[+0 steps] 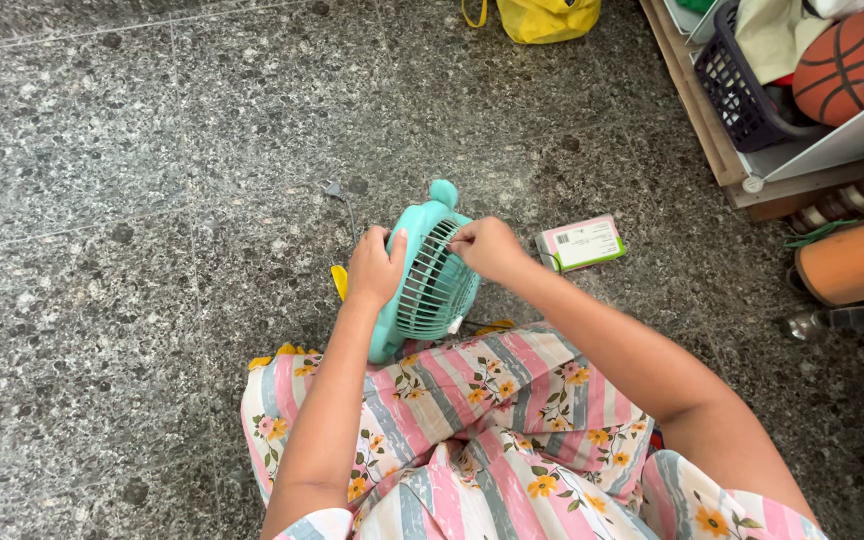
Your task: The person sits on the floor and uses a screwdriver to remove screws from the front grille of a small teal electric fan. They detach the grille and set it aside, then continue to unscrew and remove the fan blade and central hub, leaving the fan partially disassembled.
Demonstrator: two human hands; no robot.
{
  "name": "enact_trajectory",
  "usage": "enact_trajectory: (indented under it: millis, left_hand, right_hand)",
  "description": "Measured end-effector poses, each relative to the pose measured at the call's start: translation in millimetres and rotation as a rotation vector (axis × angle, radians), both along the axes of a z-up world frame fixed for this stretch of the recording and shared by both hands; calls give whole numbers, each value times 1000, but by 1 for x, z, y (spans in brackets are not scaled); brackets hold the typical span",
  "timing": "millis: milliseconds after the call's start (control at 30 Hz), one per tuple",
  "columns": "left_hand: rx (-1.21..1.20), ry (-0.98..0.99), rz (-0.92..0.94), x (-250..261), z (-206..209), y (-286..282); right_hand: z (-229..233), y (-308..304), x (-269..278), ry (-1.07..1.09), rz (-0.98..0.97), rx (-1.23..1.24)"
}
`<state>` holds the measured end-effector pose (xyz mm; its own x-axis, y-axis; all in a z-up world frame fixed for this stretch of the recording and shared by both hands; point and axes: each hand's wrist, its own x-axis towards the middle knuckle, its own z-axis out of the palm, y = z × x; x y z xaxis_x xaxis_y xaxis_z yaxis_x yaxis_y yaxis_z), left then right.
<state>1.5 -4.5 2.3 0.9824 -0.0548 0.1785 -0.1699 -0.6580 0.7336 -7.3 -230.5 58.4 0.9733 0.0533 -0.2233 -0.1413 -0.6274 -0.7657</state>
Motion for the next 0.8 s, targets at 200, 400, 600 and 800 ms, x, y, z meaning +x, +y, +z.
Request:
enact_trajectory:
  millis: [200,400,600,800]
  left_hand:
    - [-18,-2,9,-1,3,3]
    - [-24,-4,29,4,-2,2]
    - [-57,-13,27,17,-8,16]
    - [-47,46,14,14,-2,11]
  right_hand:
    - [2,14,-30,-1007,238,-405]
    - [1,16,-34,-1039,310,-407]
    - [10,12,-42,-978,189,-277]
    - [26,-1,-48,-611,-83,68]
